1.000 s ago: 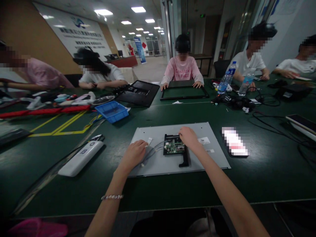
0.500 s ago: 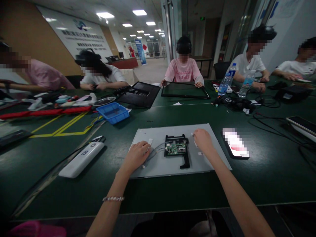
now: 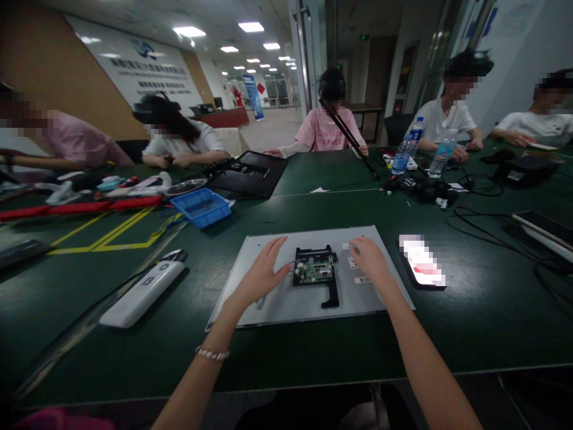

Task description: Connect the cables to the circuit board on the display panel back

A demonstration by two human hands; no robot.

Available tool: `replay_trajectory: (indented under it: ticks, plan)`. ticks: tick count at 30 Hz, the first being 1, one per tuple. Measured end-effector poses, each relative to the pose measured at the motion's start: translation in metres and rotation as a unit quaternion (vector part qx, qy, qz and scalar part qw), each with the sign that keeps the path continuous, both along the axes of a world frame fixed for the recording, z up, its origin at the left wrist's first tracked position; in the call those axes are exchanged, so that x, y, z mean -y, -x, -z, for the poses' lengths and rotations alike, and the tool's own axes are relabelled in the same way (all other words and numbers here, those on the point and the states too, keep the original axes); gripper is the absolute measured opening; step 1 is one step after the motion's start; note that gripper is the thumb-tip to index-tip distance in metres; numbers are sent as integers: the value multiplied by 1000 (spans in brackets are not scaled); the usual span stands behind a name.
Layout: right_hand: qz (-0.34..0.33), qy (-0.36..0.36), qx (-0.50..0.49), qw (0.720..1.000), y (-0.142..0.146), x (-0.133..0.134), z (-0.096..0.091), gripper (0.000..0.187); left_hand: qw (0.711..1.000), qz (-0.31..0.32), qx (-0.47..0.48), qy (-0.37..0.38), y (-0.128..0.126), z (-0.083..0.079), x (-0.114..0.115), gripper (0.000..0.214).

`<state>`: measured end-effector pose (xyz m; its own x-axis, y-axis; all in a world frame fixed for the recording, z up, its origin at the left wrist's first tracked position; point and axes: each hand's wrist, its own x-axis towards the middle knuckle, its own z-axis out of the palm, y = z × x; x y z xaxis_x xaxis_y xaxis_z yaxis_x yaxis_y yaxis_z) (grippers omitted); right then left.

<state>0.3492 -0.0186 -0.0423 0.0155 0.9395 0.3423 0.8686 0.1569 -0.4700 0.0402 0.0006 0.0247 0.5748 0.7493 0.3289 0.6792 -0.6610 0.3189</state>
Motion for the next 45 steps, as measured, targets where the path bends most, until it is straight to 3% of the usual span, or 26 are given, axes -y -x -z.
replay_trajectory:
  ticks: [6,9,16,22,28,35,39,45]
  plan:
    - [-5,15,8,1000,3,-1,0,28,985,79,-14,152,-25,15,-24,87]
    - [-4,19,13,1000,6,0,-2,30,979,90,-14,180,-25,25,-29,90]
    - [-18,21,22,999,8,1,0,29,978,97,13,185,-13,29,-28,92]
    - [-67,29,101,992,6,-8,-4,29,976,119,20,183,-13,24,-22,98]
    - [-56,75,171,981,12,-16,-19,20,977,105,10,184,-11,23,-19,99]
    - [-19,78,157,984,16,-14,-28,24,978,96,17,187,-8,24,-18,103]
    - [-6,34,147,988,34,-19,-37,24,982,76,9,171,-8,28,-18,104]
    - [-74,26,160,984,87,-35,-48,23,983,77,13,164,-7,32,-20,104]
